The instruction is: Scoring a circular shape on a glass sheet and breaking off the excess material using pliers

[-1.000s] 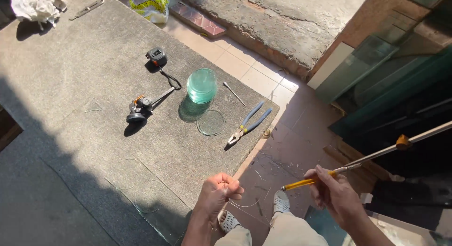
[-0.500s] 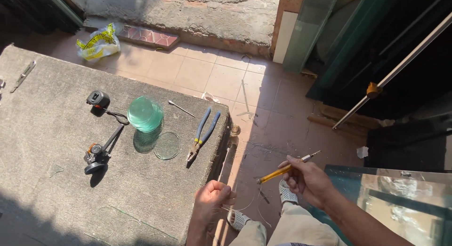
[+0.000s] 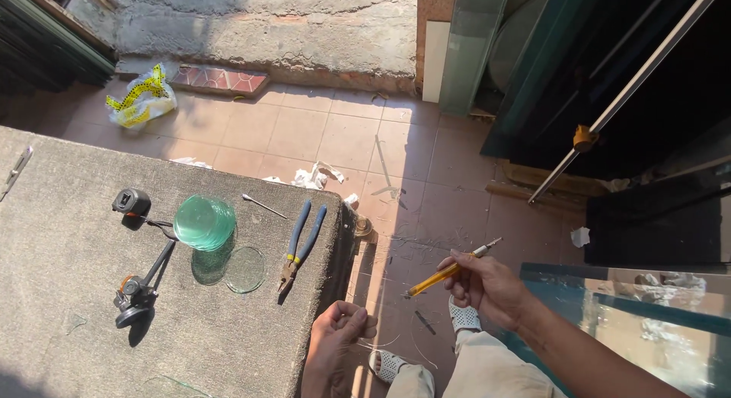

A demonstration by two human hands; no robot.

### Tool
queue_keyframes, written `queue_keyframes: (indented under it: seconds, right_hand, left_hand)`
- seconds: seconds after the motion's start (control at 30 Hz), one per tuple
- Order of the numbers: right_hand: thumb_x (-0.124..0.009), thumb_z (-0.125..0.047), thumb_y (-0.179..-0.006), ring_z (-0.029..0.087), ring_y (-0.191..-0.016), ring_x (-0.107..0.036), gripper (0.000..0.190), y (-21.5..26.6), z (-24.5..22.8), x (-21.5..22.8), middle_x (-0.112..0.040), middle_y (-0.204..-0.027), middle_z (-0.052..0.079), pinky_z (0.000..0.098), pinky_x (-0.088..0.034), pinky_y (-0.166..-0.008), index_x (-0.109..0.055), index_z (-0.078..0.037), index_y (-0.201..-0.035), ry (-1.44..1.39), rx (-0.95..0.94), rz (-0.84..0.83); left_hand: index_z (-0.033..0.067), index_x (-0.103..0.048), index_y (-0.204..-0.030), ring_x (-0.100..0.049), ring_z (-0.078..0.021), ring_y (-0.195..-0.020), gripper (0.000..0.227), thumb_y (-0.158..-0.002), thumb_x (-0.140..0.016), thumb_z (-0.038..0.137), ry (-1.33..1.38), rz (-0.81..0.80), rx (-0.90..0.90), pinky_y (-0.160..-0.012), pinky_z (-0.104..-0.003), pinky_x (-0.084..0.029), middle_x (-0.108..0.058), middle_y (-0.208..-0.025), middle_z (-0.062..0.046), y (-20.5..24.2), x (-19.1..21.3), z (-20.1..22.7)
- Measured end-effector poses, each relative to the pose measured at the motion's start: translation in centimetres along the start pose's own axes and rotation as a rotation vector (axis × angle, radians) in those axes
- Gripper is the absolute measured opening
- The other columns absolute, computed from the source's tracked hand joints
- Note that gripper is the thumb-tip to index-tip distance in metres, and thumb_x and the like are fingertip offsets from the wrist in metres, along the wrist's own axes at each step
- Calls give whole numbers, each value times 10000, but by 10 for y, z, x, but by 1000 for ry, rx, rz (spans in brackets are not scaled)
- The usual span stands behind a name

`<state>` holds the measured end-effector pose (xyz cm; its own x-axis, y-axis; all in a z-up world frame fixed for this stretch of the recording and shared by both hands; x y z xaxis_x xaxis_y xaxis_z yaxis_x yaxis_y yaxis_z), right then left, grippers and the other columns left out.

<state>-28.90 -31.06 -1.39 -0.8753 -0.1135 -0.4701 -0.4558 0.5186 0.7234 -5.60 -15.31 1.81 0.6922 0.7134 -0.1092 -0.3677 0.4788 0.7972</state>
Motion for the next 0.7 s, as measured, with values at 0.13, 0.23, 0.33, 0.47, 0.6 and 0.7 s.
queue_keyframes:
  seconds: [0.13, 0.23, 0.33, 0.47, 0.6, 0.7]
  right_hand:
    - [-526, -232, -1060, 261, -675, -604, 399, 3, -24, 10, -672, -886, 244, 347, -540, -583, -749, 82, -1169, 95, 161, 141]
    - [-528, -276, -1078, 237, -641, -582, 386, 5, -34, 11, -620, -790, 198, 322, -473, -510, -738, 48, -1092, -106, 130, 21]
    - [-588, -312, -1036, 203, -634, -564, 365, -4, -31, 5, -613, -789, 176, 269, -486, -546, -735, 17, -1096, -166, 29, -106]
    - [-571, -245, -1045, 202, -607, -553, 376, -14, -38, 16, -617, -775, 181, 303, -499, -528, -754, 79, -1101, 76, 103, 54]
    - [-578, -273, -1046, 191, -606, -527, 351, -11, -44, 5, -591, -778, 165, 296, -469, -518, -741, 36, -1076, -100, 97, -46]
    - [-565, -258, -1051, 196, -627, -549, 349, -9, -50, 3, -601, -819, 172, 306, -498, -536, -735, 40, -1116, -67, 113, -19]
  left_hand:
    - [-48, -636, -888, -713, -313, -671, 132, -891, -768, -43, 2, 26, -23, -570, -365, -549, -772, -836, -301, -6, -4, 0]
    - [-67, -637, -864, -705, -307, -671, 117, -896, -748, -50, -3, 3, -76, -649, -332, -558, -788, -840, -311, -11, -5, -5]
    - [-77, -665, -892, -706, -305, -713, 76, -917, -736, -66, -11, 30, -18, -643, -351, -577, -786, -860, -302, 3, -19, 8]
    - [-60, -667, -882, -734, -325, -711, 91, -891, -756, -75, 7, 27, -49, -734, -386, -626, -785, -842, -313, -14, -24, -1]
    - [-16, -669, -891, -731, -281, -693, 105, -905, -773, -16, -28, 100, -44, -735, -359, -524, -817, -852, -248, -11, -26, 4]
    - [28, -680, -877, -754, -252, -670, 136, -869, -814, 46, -87, 83, -47, -880, -388, -524, -836, -818, -208, -7, -34, 8]
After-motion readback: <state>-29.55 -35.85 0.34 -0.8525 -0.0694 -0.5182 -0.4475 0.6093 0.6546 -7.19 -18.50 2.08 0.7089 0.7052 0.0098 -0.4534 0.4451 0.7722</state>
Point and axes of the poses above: each hand's wrist, its own y-axis away from the middle knuckle, its own x-axis out of the back of the hand, z = x × y, the point moved 8 cm from there along -y, towards the middle knuckle
